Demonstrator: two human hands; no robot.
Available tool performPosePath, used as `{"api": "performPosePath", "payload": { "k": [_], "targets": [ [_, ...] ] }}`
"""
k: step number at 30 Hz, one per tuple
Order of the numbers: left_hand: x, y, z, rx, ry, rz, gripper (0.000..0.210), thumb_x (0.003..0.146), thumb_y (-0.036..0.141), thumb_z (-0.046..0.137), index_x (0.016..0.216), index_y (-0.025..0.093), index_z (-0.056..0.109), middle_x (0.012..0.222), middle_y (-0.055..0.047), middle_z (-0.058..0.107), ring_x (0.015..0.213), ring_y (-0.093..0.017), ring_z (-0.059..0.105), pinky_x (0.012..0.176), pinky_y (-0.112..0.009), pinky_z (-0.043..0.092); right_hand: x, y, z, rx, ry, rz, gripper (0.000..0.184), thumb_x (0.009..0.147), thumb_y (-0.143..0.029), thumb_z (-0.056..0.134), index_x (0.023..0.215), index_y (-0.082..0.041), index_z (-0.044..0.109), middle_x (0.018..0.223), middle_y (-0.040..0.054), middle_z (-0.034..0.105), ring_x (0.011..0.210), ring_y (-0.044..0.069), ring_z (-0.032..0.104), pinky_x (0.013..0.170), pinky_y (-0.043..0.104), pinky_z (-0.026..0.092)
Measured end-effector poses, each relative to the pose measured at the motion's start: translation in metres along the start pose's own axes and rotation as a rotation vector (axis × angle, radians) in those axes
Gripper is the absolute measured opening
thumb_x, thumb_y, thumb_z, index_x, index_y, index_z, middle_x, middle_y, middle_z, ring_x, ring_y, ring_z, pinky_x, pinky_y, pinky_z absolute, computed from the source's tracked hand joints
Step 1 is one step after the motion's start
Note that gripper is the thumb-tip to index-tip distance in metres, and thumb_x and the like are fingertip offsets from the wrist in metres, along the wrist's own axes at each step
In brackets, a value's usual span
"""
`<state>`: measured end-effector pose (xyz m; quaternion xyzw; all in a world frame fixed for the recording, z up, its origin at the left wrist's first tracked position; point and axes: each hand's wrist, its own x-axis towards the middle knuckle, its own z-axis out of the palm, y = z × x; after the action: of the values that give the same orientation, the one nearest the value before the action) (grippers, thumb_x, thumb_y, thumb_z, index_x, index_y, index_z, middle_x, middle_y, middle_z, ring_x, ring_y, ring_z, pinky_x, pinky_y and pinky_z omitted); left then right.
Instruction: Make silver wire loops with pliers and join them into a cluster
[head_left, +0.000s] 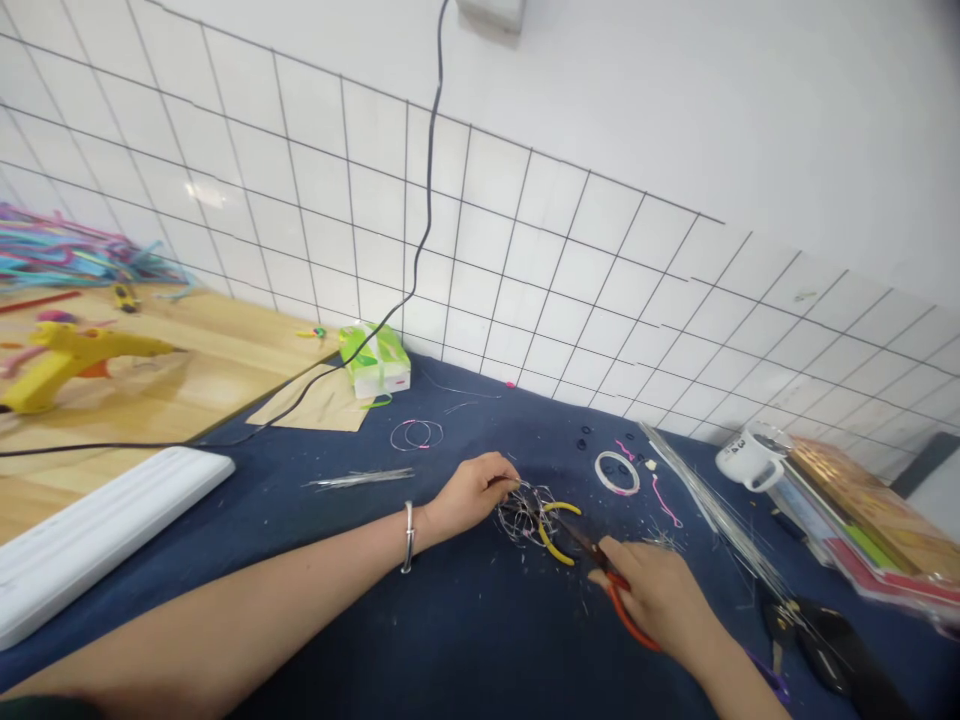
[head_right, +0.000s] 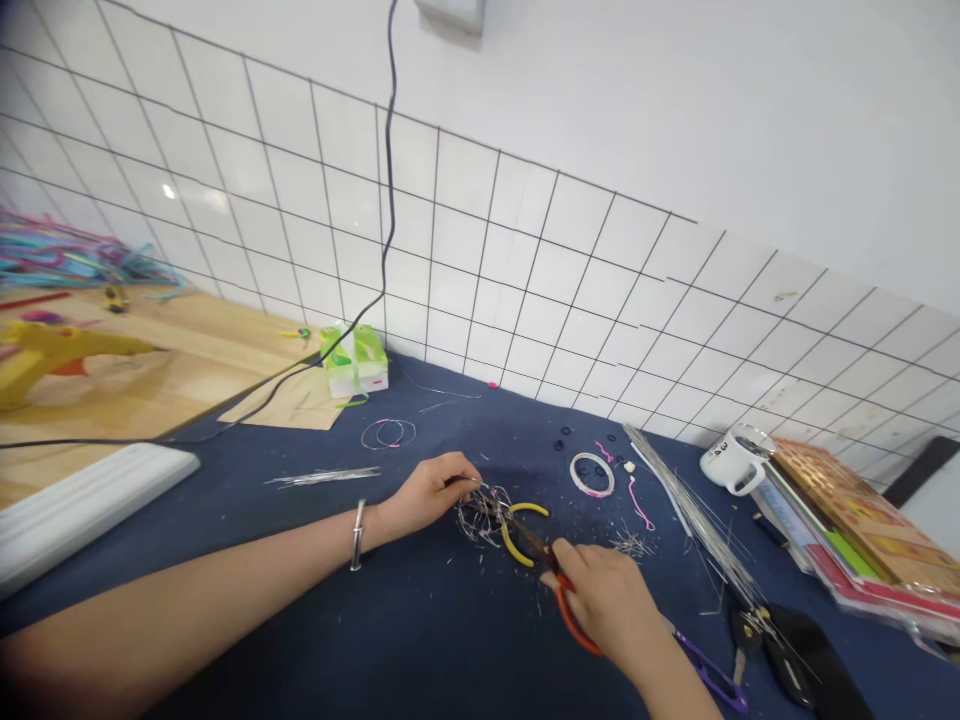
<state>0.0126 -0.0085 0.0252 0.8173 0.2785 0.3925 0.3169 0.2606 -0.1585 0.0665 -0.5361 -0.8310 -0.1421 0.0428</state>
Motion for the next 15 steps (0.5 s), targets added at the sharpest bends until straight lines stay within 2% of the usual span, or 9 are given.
{"api": "performPosePath", "payload": {
  "k": [4,6,9,11,13,15],
  "targets": [
    [-0.003,0.007,0.011,-0.017,-0.082,0.044,0.014,0.079,0.013,0.049,0.078,0.018,0.063,0.077,-0.001,0.060,0.074,-0.013,0.055,0.069,-0.023,0.042,-0.030,-0.002,-0.005,0.072,-0.059,0.057,0.024,0.086,-0.033,0.047,0.105,-0.019,0.050,0.074,0.0024,0.062,0.065,0.015,0.058,0.059,0.025,0.037],
    [-0.001,0.005,0.008,-0.026,-0.092,0.022,0.012,0.077,0.015,0.051,0.076,0.018,0.062,0.077,-0.002,0.061,0.075,-0.014,0.056,0.070,-0.024,0.042,-0.045,-0.005,-0.009,0.096,-0.116,0.055,0.023,0.085,-0.033,0.047,0.104,-0.021,0.051,0.073,0.0025,0.063,0.065,0.016,0.059,0.059,0.025,0.038],
    [0.007,-0.005,-0.006,-0.046,0.051,-0.151,0.009,0.076,0.021,0.053,0.074,0.017,0.060,0.070,-0.002,0.059,0.067,-0.014,0.055,0.064,-0.026,0.044,-0.076,0.001,-0.015,0.176,-0.180,0.111,0.020,0.084,-0.034,0.047,0.101,-0.023,0.054,0.073,0.0018,0.065,0.062,0.015,0.061,0.055,0.023,0.041],
    [0.011,-0.012,-0.016,-0.088,0.051,-0.209,0.016,0.081,0.027,0.046,0.082,0.016,0.058,0.062,-0.001,0.057,0.054,-0.012,0.053,0.054,-0.024,0.044,-0.104,0.014,-0.018,0.188,-0.105,0.217,0.026,0.082,-0.037,0.050,0.104,-0.024,0.054,0.081,0.0034,0.068,0.066,0.015,0.064,0.059,0.022,0.046],
    [0.012,-0.013,-0.019,-0.286,-0.011,-0.317,0.019,0.082,0.032,0.046,0.087,0.016,0.056,0.064,-0.001,0.059,0.054,-0.012,0.054,0.052,-0.023,0.045,-0.133,0.031,-0.019,0.136,-0.036,0.416,0.031,0.078,-0.042,0.054,0.104,-0.025,0.055,0.088,0.0040,0.069,0.071,0.018,0.066,0.066,0.023,0.049],
    [0.010,-0.009,-0.015,-0.386,-0.036,-0.374,0.019,0.079,0.033,0.050,0.085,0.016,0.056,0.064,-0.001,0.059,0.055,-0.012,0.055,0.052,-0.022,0.045,-0.157,0.049,-0.020,0.101,-0.061,0.635,0.037,0.073,-0.049,0.056,0.102,-0.027,0.056,0.087,0.0030,0.070,0.070,0.018,0.067,0.059,0.022,0.050]
  ]
}}
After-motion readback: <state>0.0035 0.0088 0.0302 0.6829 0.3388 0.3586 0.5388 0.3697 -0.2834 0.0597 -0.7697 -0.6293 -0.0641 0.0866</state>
